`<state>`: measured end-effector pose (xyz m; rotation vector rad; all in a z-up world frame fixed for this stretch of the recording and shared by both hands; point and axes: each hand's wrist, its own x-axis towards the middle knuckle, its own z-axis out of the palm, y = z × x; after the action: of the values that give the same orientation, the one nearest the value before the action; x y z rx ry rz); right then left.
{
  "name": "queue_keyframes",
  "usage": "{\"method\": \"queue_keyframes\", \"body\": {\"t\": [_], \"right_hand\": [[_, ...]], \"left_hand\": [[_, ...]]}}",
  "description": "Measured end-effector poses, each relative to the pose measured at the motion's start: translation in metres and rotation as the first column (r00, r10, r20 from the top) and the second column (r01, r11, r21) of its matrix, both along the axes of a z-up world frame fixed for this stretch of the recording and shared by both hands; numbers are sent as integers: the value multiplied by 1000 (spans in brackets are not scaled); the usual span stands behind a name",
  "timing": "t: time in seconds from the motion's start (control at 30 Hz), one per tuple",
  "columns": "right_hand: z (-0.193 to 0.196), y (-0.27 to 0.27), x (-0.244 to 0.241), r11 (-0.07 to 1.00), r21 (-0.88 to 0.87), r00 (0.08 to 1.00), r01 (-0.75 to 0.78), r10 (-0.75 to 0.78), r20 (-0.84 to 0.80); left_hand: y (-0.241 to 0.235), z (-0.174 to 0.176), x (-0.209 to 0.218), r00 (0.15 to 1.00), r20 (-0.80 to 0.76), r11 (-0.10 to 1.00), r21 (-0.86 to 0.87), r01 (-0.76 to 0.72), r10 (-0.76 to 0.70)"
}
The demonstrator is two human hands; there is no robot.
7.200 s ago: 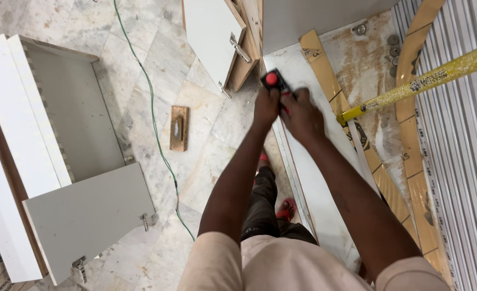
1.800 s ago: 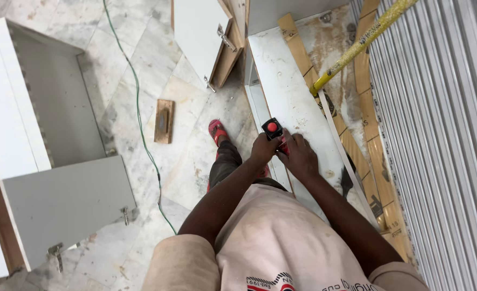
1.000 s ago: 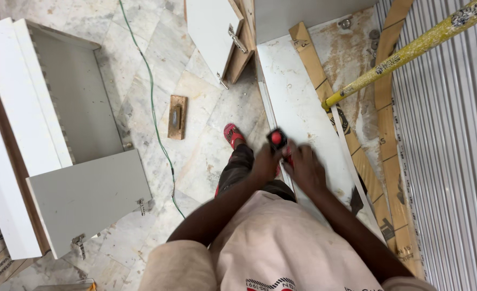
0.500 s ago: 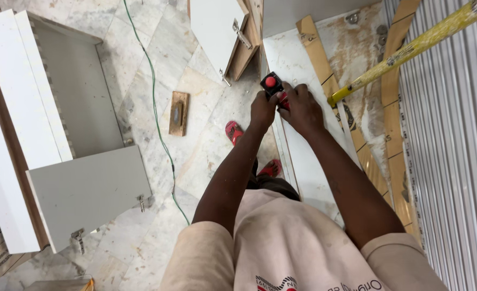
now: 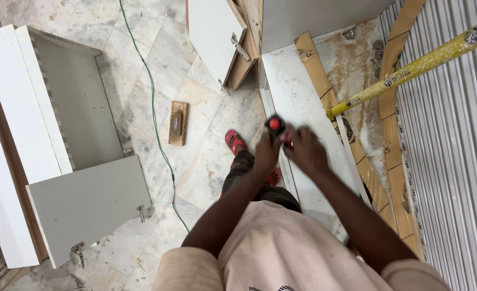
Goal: The person smooths the edge of a white cabinet using a metal scraper and then a red sanding block. The person works along the vertical edge of the cabinet, alternating between scraping and sanding motions.
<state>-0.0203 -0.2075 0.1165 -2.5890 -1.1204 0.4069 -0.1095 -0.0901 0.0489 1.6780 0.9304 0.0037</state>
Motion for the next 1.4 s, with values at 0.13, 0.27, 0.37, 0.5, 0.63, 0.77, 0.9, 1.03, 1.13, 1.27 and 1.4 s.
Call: {"method": "queue_keyframes", "body": {"t": [0.13, 0.27, 0.37, 0.5, 0.63, 0.77, 0.9, 1.03, 1.13, 1.27, 1.4], "right_hand": [[-5, 49, 55, 999, 25, 998, 43, -42, -40], [-6, 55, 56, 995, 87, 999, 38, -35, -38], [2, 20, 28, 999, 14, 996, 33, -32, -82], [18, -45, -43, 999, -47, 989, 23, -30, -142], [17, -48, -54, 998, -46, 993, 44, -48, -107], [10, -8, -10, 997, -77, 999, 13, -16, -31], [-4, 58, 54, 994, -88, 995, 70, -75, -60], [-7, 83, 76, 996, 42, 995, 77, -74, -63], [-4, 59, 49, 996, 5, 993, 89, -88, -74], [6, -11, -24, 995, -68, 987, 74, -83, -138], [16, -46, -75, 991, 27, 986, 128, -124, -108]], "left_hand": [[50, -23, 67, 999, 24, 989, 141, -46, 43], [65, -44, 80, 996, -7, 994, 70, -83, 84], [30, -41, 42, 996, -79, 982, 178, 58, -45], [-43, -13, -47, 992, -90, 995, 34, 97, -93], [-51, 1, -53, 995, -87, 998, -38, 42, -45], [-10, -12, -7, 999, -36, 994, 110, 24, -20], [55, -36, 63, 996, 89, 971, 238, -13, -8], [98, -52, 100, 999, 16, 994, 101, 29, -31], [79, -53, 77, 995, -1, 980, 174, 98, -100], [2, -31, -15, 987, -19, 982, 101, 158, -157], [-41, 3, -63, 990, -52, 989, -79, 126, -130]]}}
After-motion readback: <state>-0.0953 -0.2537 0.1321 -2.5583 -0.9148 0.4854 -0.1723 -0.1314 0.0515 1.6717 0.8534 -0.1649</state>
